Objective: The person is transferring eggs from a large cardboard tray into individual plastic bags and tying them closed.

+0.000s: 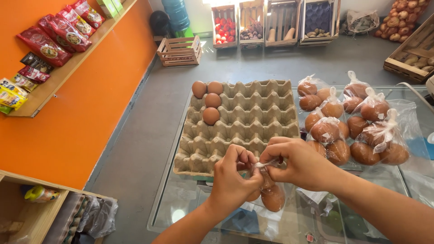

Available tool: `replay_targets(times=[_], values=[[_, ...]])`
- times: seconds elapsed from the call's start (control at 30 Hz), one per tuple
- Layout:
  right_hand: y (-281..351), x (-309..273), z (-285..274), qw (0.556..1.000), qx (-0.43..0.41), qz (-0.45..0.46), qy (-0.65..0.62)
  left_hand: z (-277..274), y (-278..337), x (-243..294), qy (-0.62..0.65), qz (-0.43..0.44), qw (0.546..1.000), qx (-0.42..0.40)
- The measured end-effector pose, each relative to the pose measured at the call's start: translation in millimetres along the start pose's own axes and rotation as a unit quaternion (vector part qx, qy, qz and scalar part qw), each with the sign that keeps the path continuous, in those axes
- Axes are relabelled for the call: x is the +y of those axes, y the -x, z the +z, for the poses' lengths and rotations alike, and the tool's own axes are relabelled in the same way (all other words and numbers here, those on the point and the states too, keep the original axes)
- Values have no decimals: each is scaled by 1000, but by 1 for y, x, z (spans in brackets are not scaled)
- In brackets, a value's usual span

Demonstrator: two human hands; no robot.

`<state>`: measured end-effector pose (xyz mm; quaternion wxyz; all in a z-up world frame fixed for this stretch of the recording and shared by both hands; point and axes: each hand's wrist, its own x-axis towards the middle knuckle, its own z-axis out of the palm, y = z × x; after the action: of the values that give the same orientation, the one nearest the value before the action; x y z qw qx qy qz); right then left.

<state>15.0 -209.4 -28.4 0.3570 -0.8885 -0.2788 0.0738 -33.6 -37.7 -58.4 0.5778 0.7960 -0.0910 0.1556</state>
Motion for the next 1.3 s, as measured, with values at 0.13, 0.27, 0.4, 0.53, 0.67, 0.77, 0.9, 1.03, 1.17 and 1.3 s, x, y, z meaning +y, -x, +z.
replay_targets(times=[0.13, 0.27, 0.4, 0.53, 0.67, 0.77, 0.9, 1.03, 1.17, 1.3], values=[[-5, 1, 1, 994, -9, 44, -104, -2, -4, 2, 22, -72, 997, -32], [-9, 11, 6, 892, -102, 130, -421, 0, -4, 1, 24, -73, 997, -29], [-12, 13, -3, 887, -181, 115, -409, 6, 1, -9, -14, -16, 1000, 6], [-12, 16, -11, 878, -180, 172, -408, 7, -2, -14, -118, 224, 965, 74], [-12, 25, -17, 871, -211, 161, -413, 1, -12, -2, -118, 420, 898, 51], [-13, 30, -19, 864, -244, 130, -420, -4, -13, -4, -100, 430, 897, 14], [-13, 30, -22, 857, -278, 82, -426, -6, -13, -6, -100, 435, 895, -7], [-13, 33, -17, 855, -258, 67, -446, -8, -13, -1, -79, 409, 909, -14], [-16, 39, -14, 843, -185, 68, -500, -4, -10, -5, -44, 321, 945, -38], [-17, 40, -14, 876, -144, 44, -459, -3, -7, -3, -32, 313, 947, -59]])
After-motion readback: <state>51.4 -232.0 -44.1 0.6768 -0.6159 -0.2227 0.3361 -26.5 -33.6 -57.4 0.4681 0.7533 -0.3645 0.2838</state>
